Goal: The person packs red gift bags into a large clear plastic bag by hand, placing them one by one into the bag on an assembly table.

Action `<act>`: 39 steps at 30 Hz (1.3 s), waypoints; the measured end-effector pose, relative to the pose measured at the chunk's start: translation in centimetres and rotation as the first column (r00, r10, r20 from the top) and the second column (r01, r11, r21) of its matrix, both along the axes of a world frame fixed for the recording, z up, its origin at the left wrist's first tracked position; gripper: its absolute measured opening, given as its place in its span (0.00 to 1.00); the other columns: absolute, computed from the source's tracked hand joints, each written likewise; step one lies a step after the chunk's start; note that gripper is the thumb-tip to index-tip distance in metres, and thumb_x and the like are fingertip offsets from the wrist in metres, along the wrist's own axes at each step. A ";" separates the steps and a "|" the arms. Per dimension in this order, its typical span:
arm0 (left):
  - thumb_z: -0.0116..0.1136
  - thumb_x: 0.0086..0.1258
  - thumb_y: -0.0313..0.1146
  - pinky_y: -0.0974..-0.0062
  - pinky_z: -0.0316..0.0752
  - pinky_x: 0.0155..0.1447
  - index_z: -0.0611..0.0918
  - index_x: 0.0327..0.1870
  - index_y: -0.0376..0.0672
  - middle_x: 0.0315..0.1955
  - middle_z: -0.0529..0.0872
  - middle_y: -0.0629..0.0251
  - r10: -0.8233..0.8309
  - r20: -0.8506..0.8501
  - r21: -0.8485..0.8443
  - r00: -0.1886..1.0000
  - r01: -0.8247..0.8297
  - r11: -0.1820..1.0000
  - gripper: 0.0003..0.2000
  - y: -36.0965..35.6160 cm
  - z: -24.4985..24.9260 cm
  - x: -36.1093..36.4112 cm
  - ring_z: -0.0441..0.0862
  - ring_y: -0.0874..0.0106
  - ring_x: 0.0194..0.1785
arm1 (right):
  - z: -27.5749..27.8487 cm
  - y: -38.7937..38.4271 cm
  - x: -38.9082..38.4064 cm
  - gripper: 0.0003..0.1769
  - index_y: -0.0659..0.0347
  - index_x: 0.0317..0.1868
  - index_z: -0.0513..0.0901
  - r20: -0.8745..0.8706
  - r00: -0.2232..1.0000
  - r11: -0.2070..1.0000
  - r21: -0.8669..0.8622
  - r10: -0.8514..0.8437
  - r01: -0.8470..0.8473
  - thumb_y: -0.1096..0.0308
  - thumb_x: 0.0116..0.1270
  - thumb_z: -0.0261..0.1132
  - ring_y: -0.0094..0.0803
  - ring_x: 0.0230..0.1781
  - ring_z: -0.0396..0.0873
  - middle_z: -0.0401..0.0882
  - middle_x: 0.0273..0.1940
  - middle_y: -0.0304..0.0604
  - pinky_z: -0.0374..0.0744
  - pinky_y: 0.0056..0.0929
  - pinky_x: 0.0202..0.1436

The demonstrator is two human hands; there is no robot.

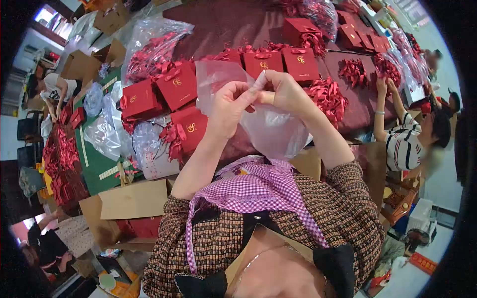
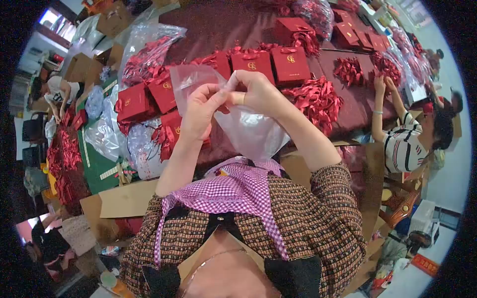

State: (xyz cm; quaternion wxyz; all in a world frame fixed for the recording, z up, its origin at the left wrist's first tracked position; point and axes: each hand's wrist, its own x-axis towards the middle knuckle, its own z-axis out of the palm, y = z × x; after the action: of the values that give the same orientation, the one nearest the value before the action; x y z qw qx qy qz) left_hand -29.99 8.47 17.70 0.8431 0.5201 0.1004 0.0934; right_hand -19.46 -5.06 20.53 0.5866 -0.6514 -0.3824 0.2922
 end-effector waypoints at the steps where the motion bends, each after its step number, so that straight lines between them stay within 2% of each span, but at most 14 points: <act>1: 0.59 0.66 0.29 0.77 0.75 0.36 0.79 0.40 0.36 0.33 0.83 0.66 0.007 0.015 -0.063 1.000 -0.006 0.998 0.07 0.2 -0.4 -0.1 0.79 0.78 0.34 | -0.3 0.0 -0.1 0.10 0.65 0.32 0.78 0.015 1.000 1.000 -0.019 -0.002 0.003 0.71 0.56 0.70 0.20 0.32 0.76 0.80 0.29 0.37 0.75 0.20 0.36; 5: 0.56 0.68 0.29 0.80 0.75 0.38 0.79 0.37 0.38 0.31 0.83 0.66 0.098 -0.045 -0.139 0.994 -0.104 0.985 0.04 0.6 -2.0 -0.5 0.80 0.78 0.33 | -0.8 0.2 -0.9 0.13 0.64 0.32 0.75 0.179 0.983 0.994 -0.110 0.042 -0.022 0.70 0.55 0.72 0.16 0.30 0.72 0.77 0.30 0.32 0.72 0.17 0.35; 9: 0.52 0.69 0.26 0.75 0.78 0.45 0.79 0.38 0.36 0.35 0.84 0.63 0.173 0.010 -0.323 0.985 -0.160 0.933 0.05 0.9 -2.5 -1.6 0.82 0.74 0.37 | -2.2 -0.1 -0.3 0.10 0.62 0.31 0.75 -0.195 0.975 0.990 -0.111 -0.103 0.083 0.69 0.60 0.68 0.18 0.30 0.74 0.77 0.28 0.34 0.73 0.18 0.35; 13: 0.49 0.68 0.24 0.62 0.78 0.54 0.78 0.42 0.35 0.44 0.83 0.58 0.151 0.109 -0.383 0.983 -0.099 0.919 0.06 1.9 0.5 -3.6 0.82 0.64 0.48 | -5.7 -0.8 1.6 0.06 0.61 0.30 0.74 -0.291 0.910 0.954 -0.139 -0.297 0.267 0.73 0.60 0.65 0.20 0.27 0.73 0.76 0.28 0.34 0.73 0.17 0.32; 15: 0.50 0.70 0.31 0.64 0.78 0.51 0.75 0.50 0.35 0.42 0.82 0.62 0.239 -0.005 -0.594 0.971 -0.195 0.780 0.12 2.6 -1.7 -5.2 0.81 0.68 0.46 | -7.5 -1.6 2.3 0.02 0.62 0.32 0.76 -0.335 0.859 0.922 -0.142 -0.388 0.361 0.76 0.61 0.62 0.22 0.30 0.76 0.78 0.31 0.37 0.76 0.19 0.36; 16: 0.50 0.70 0.29 0.52 0.77 0.52 0.78 0.39 0.41 0.33 0.82 0.65 0.208 0.023 -0.778 0.978 -0.113 0.618 0.05 3.8 -2.3 -6.5 0.81 0.68 0.42 | -9.2 -2.1 3.1 0.01 0.64 0.33 0.77 -0.549 0.738 0.902 -0.074 -0.393 0.426 0.77 0.61 0.61 0.24 0.32 0.77 0.80 0.33 0.39 0.77 0.21 0.38; 19: 0.49 0.72 0.34 0.64 0.77 0.35 0.77 0.40 0.42 0.21 0.74 0.72 0.208 0.121 -0.857 0.971 -0.004 0.515 0.07 6.0 -5.4 -8.0 0.73 0.75 0.26 | -12.4 -3.9 5.1 0.05 0.67 0.38 0.79 -0.901 0.357 0.817 0.006 -0.245 0.576 0.76 0.63 0.58 0.31 0.37 0.80 0.82 0.37 0.43 0.80 0.27 0.41; 21: 0.49 0.73 0.36 0.71 0.73 0.32 0.76 0.42 0.41 0.21 0.74 0.72 0.368 -0.153 -0.646 0.917 -0.375 0.665 0.08 5.2 -4.0 -8.7 0.71 0.77 0.23 | -11.7 -3.6 5.8 0.06 0.65 0.39 0.80 -0.959 0.110 0.703 -0.112 -0.262 0.702 0.73 0.64 0.58 0.31 0.37 0.80 0.82 0.36 0.42 0.80 0.28 0.40; 25: 0.63 0.57 0.20 0.71 0.79 0.43 0.69 0.57 0.34 0.36 0.82 0.58 0.116 -0.043 -0.408 0.992 -0.124 0.905 0.25 4.1 -5.0 -10.5 0.82 0.68 0.39 | -11.8 -4.7 6.4 0.10 0.64 0.41 0.80 -0.847 0.484 0.798 0.127 -0.222 0.589 0.67 0.62 0.61 0.30 0.36 0.79 0.82 0.35 0.40 0.80 0.30 0.40; 27: 0.63 0.53 0.20 0.73 0.76 0.46 0.69 0.59 0.35 0.39 0.81 0.63 -0.037 -0.197 -0.080 0.980 0.022 0.997 0.29 3.7 -4.5 -10.7 0.79 0.72 0.41 | -10.2 -5.5 6.2 0.11 0.64 0.43 0.80 -0.772 0.605 0.876 0.140 -0.195 0.461 0.65 0.64 0.61 0.31 0.42 0.80 0.82 0.40 0.40 0.80 0.33 0.49; 29: 0.63 0.55 0.29 0.75 0.74 0.43 0.80 0.45 0.35 0.33 0.81 0.67 0.075 -0.221 0.507 0.972 0.049 0.860 0.16 3.2 -4.6 -11.0 0.77 0.75 0.39 | -8.8 -4.1 5.2 0.10 0.62 0.41 0.80 -0.687 0.622 0.836 0.039 -0.376 0.548 0.65 0.65 0.60 0.31 0.42 0.79 0.80 0.39 0.39 0.79 0.32 0.49; 32: 0.58 0.63 0.31 0.80 0.72 0.38 0.80 0.34 0.36 0.25 0.80 0.71 0.260 -0.295 0.125 0.920 -0.233 0.965 0.07 2.7 -4.1 -11.0 0.76 0.79 0.31 | -7.6 -3.1 3.1 0.12 0.60 0.44 0.75 -0.405 0.884 0.916 0.212 -0.235 0.341 0.67 0.62 0.63 0.25 0.38 0.72 0.75 0.41 0.40 0.72 0.23 0.43; 35: 0.54 0.67 0.29 0.81 0.71 0.36 0.77 0.38 0.39 0.32 0.81 0.68 0.522 -0.262 -0.251 0.811 -0.580 0.775 0.04 3.6 -4.2 -11.3 0.77 0.79 0.31 | -4.8 -2.1 1.0 0.20 0.65 0.46 0.74 -0.202 0.979 0.998 0.066 0.018 -0.005 0.63 0.56 0.65 0.27 0.40 0.71 0.75 0.42 0.42 0.70 0.24 0.47; 39: 0.52 0.66 0.26 0.74 0.74 0.46 0.76 0.39 0.42 0.32 0.80 0.70 0.730 -0.127 -0.396 0.672 -0.709 0.584 0.03 4.8 -5.8 -11.9 0.79 0.75 0.37 | -7.3 -2.5 -0.1 0.44 0.69 0.58 0.70 -0.421 0.851 0.942 0.032 0.316 -0.334 0.50 0.46 0.76 0.29 0.45 0.74 0.74 0.53 0.45 0.72 0.25 0.49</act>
State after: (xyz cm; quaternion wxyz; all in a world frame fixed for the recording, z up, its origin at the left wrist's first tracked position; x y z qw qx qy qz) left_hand -41.85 13.25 11.86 0.8245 0.2417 0.2986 0.4154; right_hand -19.52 -7.59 13.21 0.5832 -0.5115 -0.3454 0.5283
